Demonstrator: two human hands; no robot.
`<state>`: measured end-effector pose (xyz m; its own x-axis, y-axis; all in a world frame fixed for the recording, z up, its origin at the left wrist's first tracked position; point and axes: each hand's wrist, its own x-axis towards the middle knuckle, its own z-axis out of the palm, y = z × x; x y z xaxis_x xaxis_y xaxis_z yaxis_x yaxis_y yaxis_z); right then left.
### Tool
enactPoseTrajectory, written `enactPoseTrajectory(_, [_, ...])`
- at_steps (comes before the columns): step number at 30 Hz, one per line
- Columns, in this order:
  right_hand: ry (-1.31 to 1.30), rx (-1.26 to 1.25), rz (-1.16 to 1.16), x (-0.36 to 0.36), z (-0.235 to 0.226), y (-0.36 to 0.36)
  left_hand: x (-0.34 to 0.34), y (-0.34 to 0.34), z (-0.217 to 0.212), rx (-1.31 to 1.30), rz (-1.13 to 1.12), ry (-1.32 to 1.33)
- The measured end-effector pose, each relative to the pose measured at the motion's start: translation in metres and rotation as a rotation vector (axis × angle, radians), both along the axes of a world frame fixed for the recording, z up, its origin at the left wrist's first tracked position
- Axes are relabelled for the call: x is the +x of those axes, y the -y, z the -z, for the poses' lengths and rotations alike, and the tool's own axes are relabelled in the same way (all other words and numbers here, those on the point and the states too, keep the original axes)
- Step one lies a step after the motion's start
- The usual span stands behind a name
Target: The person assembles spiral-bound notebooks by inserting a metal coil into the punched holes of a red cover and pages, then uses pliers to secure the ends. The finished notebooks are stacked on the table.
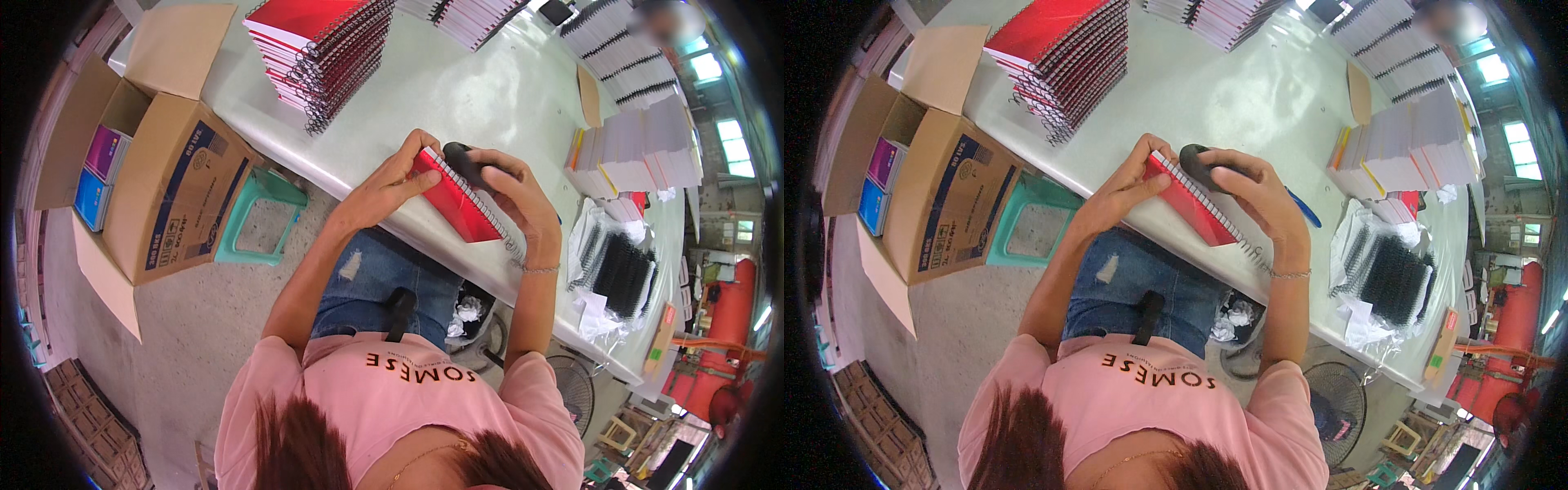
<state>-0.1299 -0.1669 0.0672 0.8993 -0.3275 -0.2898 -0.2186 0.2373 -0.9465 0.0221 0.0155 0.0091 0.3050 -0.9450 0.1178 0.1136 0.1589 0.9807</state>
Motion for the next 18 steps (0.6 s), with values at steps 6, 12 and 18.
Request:
enactPoseTrajectory(6, [-0.066,-0.235,-0.03,0.005,0.003,-0.002,-0.001,0.0,0.003,-0.023,0.005,-0.004])
enactPoseTrajectory(12, [0.004,-0.553,0.182,0.006,0.013,0.0,0.001,0.001,-0.006,0.035,0.0,-0.04])
enactPoseTrajectory(18, [-0.156,-1.085,0.58,-0.043,0.04,0.038,-0.032,0.013,0.005,-0.088,-0.282,-0.019])
